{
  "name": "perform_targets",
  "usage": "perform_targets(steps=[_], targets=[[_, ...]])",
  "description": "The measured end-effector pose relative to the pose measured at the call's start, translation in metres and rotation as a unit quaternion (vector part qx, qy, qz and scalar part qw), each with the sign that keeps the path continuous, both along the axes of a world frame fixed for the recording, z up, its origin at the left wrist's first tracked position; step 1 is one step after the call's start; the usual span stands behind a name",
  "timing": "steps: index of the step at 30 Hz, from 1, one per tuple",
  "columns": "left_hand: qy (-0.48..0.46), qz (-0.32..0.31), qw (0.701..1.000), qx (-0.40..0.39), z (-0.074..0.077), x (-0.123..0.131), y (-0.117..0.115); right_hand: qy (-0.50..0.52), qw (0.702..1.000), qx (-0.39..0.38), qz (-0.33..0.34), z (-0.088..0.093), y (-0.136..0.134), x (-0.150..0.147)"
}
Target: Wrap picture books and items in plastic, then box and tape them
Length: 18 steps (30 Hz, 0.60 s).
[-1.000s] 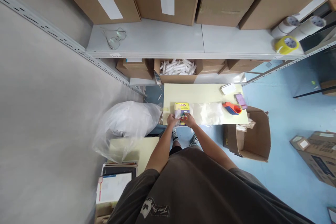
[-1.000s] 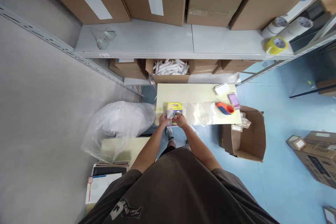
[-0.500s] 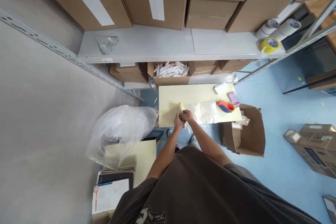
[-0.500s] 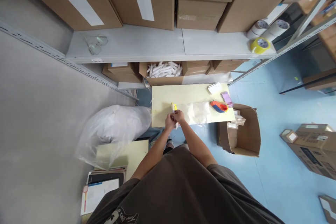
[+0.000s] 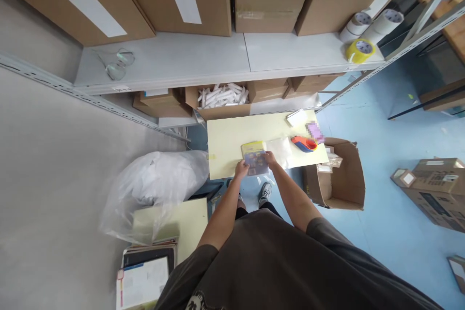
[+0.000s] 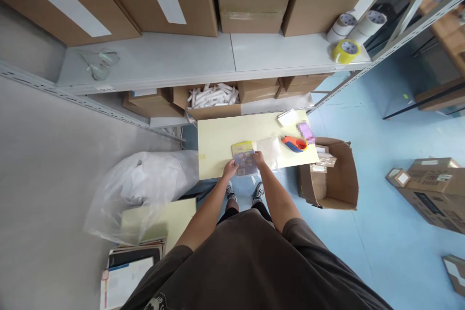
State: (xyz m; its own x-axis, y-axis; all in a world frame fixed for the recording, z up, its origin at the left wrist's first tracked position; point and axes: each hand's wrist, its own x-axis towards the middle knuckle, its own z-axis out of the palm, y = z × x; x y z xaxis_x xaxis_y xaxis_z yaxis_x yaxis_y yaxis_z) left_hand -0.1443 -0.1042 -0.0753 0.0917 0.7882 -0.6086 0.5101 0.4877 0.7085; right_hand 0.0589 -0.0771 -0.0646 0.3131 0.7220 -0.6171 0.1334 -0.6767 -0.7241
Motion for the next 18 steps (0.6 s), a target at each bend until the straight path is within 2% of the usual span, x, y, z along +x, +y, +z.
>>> perform_targets(steps=[5,10,14,18], targets=[[0.046,-0.002,0.999,0.007,-0.01,0.01,0.0,-0.101,0.992,-0.067,0.035,-0.009,0.013,0.011],[0.109,0.032,0.993,0.015,-0.011,0.011,-0.001,-0.222,0.962,-0.069,0.142,-0.001,0.01,0.013],[0.128,0.073,0.989,-0.022,-0.013,0.014,-0.001,-0.199,0.967,-0.055,0.147,0.001,-0.012,0.011],[0.074,0.096,0.992,-0.025,-0.018,0.013,0.001,-0.146,0.98,-0.061,0.124,-0.001,-0.032,0.009]])
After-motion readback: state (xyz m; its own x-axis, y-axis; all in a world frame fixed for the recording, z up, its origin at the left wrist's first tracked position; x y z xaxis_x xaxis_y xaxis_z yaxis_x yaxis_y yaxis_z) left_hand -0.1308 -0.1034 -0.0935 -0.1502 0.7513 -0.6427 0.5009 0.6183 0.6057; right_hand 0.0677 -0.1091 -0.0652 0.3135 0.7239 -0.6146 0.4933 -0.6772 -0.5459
